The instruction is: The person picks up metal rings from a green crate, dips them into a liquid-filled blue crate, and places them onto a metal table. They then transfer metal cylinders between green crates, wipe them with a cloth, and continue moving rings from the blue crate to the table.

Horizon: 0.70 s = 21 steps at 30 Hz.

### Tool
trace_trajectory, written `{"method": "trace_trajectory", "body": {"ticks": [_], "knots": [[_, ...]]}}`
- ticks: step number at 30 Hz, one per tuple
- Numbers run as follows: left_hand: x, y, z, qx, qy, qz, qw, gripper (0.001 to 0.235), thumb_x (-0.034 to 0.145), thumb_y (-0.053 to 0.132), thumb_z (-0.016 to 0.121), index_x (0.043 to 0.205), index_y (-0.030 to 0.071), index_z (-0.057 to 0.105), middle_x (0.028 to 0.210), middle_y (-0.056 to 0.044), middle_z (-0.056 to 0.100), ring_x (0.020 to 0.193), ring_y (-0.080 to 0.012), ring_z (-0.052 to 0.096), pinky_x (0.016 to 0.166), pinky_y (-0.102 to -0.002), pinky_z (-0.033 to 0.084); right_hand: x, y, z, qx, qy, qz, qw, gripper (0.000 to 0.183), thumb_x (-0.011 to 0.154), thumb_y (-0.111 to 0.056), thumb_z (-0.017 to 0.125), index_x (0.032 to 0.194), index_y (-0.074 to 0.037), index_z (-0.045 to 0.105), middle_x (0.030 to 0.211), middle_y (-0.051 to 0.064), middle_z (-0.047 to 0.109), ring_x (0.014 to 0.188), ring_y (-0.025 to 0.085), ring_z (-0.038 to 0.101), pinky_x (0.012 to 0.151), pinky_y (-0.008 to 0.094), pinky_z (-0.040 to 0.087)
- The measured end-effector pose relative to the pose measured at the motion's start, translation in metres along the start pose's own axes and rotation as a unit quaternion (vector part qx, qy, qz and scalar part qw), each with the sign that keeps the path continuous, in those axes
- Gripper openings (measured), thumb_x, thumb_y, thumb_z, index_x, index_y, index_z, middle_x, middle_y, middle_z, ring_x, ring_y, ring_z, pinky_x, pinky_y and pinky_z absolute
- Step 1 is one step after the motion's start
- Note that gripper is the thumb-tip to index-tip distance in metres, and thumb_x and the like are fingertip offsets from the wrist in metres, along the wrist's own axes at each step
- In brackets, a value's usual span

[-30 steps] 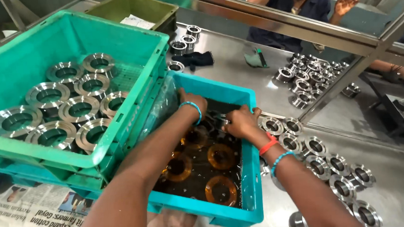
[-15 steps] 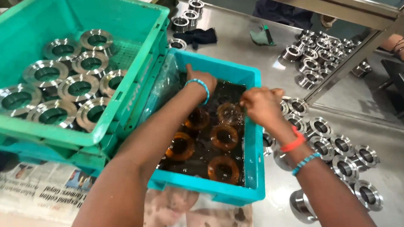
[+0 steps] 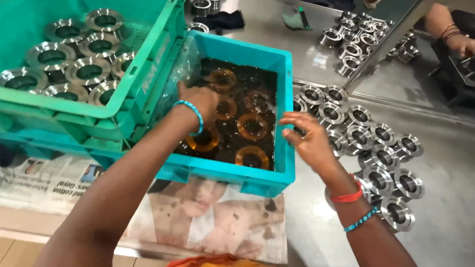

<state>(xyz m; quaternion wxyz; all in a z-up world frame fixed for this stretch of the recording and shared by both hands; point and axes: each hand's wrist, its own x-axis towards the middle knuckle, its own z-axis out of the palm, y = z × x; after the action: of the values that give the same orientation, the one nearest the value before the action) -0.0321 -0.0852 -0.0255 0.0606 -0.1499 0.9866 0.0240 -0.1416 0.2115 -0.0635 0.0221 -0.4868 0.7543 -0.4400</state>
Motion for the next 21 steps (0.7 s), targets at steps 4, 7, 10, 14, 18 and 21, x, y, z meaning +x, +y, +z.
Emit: {"method": "trace_trajectory", "body": {"ticks": [4,7,10,14,18,21], "knots": [[-0.029,-0.006,0.006,-0.008,-0.010,-0.030,0.999,0.030,0.089,0.024,0.068,0.117,0.014,0.075,0.115,-0.015,0.075,0.112,-0.0371,0.070,0.109,-0.068,0.032,-0.001,0.068,-0.013,-0.165,0.119,0.081,0.976,0.024,0.091,-0.011,0.073,0.114,-0.013,0.077,0.125,0.011,0.072,0.124,0.028,0.062,0.109,0.041,0.045],[-0.030,-0.008,0.008,-0.009,-0.038,-0.048,0.998,0.032,0.089,0.022,0.067,0.120,0.013,0.073,0.113,-0.016,0.077,0.112,-0.0379,0.070,0.111,-0.070,0.029,-0.009,0.132,-0.003,-0.299,0.030,0.163,0.940,0.035,0.087,-0.016,0.074,0.122,-0.012,0.074,0.126,0.016,0.069,0.123,0.035,0.060,0.107,0.047,0.046],[-0.024,-0.002,0.009,0.000,-0.071,-0.053,0.996,0.034,0.088,0.019,0.068,0.120,0.011,0.074,0.119,-0.016,0.075,0.118,-0.0379,0.067,0.114,-0.072,0.026,-0.021,0.138,0.019,-0.361,-0.049,0.202,0.909,0.048,0.080,-0.021,0.074,0.127,-0.012,0.070,0.145,0.020,0.051,0.135,0.045,0.045,0.104,0.065,0.038],[0.014,0.005,0.023,-0.009,-0.059,-0.018,0.998,0.042,0.086,0.020,0.069,0.127,0.011,0.071,0.138,-0.016,0.063,0.134,-0.0412,0.054,0.113,-0.076,0.022,-0.033,0.187,0.041,-0.418,0.028,0.090,0.903,0.054,0.082,-0.020,0.067,0.134,-0.007,0.065,0.157,0.019,0.038,0.140,0.050,0.033,0.092,0.083,0.028],[0.053,0.012,0.032,-0.032,-0.044,0.003,0.999,0.044,0.094,0.030,0.061,0.134,0.014,0.066,0.146,-0.016,0.057,0.141,-0.0429,0.047,0.114,-0.080,0.017,-0.046,0.141,0.037,-0.449,-0.002,0.150,0.881,0.039,0.087,-0.031,0.070,0.120,-0.012,0.069,0.147,0.013,0.047,0.141,0.043,0.038,0.103,0.077,0.030],[0.092,0.022,0.054,-0.011,-0.069,0.034,0.997,0.051,0.096,0.036,0.062,0.144,0.018,0.057,0.156,-0.016,0.045,0.147,-0.0461,0.036,0.112,-0.083,0.014,-0.055,0.120,0.024,-0.447,0.012,0.120,0.886,0.038,0.083,-0.034,0.070,0.115,-0.013,0.070,0.146,0.015,0.046,0.134,0.041,0.042,0.101,0.070,0.035]]}}
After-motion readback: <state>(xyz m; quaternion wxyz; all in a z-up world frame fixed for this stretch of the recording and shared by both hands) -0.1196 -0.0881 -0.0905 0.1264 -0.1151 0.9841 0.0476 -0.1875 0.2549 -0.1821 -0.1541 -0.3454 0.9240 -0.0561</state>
